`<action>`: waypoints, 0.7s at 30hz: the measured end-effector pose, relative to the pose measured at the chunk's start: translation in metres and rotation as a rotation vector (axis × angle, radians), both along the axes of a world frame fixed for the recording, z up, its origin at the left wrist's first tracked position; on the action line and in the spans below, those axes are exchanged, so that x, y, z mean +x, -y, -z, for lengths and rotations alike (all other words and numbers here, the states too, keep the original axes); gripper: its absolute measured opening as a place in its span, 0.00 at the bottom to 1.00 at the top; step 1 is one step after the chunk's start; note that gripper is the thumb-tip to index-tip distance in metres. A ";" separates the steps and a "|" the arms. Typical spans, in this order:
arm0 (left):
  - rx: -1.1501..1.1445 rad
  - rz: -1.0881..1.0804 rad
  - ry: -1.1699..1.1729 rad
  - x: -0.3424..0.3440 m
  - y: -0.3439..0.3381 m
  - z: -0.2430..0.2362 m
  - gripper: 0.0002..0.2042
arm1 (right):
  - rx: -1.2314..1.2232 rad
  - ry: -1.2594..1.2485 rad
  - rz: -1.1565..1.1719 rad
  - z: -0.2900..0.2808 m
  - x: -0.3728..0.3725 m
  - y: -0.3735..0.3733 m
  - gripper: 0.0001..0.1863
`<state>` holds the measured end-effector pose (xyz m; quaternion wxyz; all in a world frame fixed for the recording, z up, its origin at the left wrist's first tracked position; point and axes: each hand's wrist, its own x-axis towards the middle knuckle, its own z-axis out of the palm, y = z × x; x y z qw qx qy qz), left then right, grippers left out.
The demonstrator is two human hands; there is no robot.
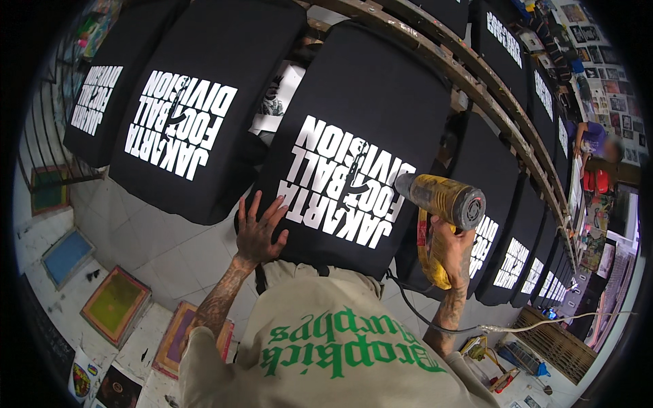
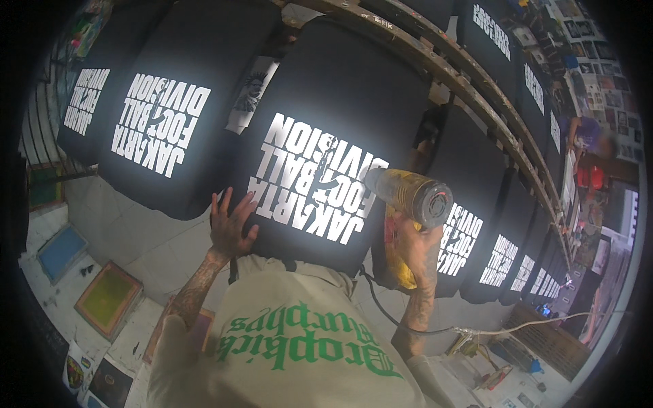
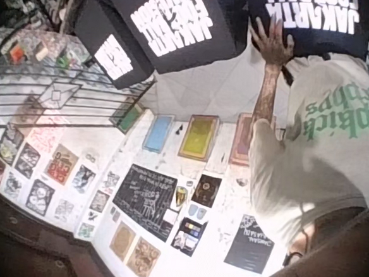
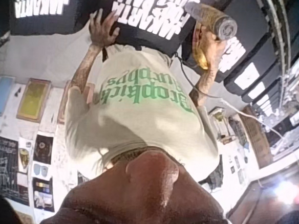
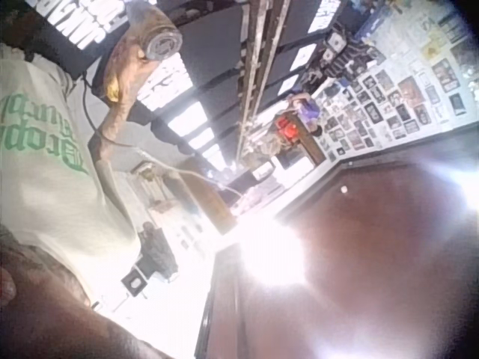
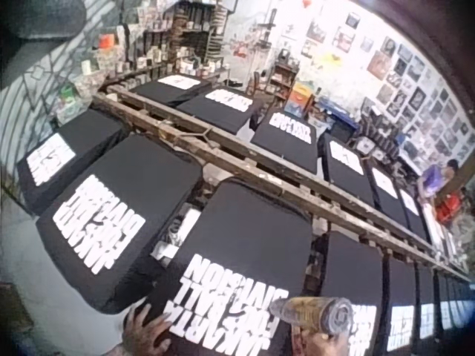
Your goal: The person uses a yellow heat gun to apply heat to white text printed on black t-shirts hanging on a rack. They move the heat gun back and forth over the text while occasionally touching the shirts with their left hand.
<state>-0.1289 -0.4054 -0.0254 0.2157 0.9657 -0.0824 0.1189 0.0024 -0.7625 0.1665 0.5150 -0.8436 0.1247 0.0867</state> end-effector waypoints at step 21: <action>-0.020 0.018 0.017 -0.001 -0.002 0.002 0.22 | -0.077 0.035 0.034 0.012 0.031 0.010 0.26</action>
